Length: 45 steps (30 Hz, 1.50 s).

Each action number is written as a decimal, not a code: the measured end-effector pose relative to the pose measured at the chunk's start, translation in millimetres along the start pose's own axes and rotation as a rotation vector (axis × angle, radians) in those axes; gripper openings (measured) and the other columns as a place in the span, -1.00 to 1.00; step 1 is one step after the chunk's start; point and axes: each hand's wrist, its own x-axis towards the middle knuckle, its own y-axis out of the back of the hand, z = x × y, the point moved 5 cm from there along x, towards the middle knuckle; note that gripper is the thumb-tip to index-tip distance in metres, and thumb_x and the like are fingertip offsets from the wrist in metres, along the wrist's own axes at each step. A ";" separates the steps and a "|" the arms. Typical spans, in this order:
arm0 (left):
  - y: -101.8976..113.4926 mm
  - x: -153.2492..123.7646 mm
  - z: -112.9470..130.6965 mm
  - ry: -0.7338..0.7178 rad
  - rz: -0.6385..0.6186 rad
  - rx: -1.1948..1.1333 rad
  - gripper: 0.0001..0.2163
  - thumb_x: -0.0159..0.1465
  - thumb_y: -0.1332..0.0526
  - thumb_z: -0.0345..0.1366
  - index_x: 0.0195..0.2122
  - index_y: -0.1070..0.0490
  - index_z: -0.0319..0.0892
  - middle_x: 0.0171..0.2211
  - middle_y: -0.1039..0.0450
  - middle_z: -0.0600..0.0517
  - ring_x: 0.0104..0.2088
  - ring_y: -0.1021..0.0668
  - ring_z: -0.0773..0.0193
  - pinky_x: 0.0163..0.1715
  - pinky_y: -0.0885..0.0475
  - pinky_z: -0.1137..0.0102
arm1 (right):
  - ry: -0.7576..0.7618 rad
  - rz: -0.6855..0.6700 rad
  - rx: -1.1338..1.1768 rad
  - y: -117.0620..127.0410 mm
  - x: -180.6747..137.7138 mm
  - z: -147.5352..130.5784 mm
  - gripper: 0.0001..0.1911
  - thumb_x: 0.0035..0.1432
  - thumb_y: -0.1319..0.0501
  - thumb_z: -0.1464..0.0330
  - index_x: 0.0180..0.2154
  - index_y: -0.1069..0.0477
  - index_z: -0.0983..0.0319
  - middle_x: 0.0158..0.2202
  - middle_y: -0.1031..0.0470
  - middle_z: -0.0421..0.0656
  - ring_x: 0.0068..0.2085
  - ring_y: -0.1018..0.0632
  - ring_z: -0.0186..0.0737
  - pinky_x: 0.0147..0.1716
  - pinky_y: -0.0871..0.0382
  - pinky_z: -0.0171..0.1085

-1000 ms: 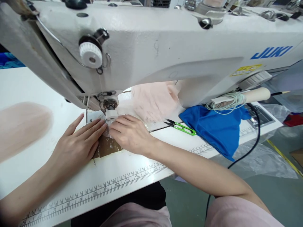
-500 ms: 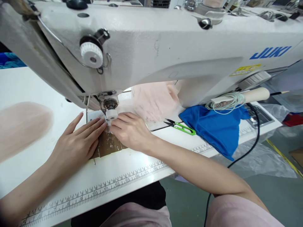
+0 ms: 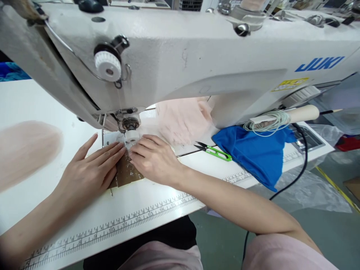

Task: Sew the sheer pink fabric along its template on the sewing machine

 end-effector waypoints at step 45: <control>-14.9 1.3 -25.8 0.277 -0.072 0.017 -0.63 0.41 0.01 -0.28 0.18 -0.35 -0.22 0.16 -0.41 -0.17 0.22 -0.39 -0.08 0.29 -0.10 -0.15 | -0.124 -0.134 -0.163 -9.9 3.2 16.3 -0.70 0.38 -0.09 0.30 -0.07 -0.55 0.25 -0.17 -0.61 -0.04 -0.07 -0.52 -0.06 -0.11 -0.38 -0.11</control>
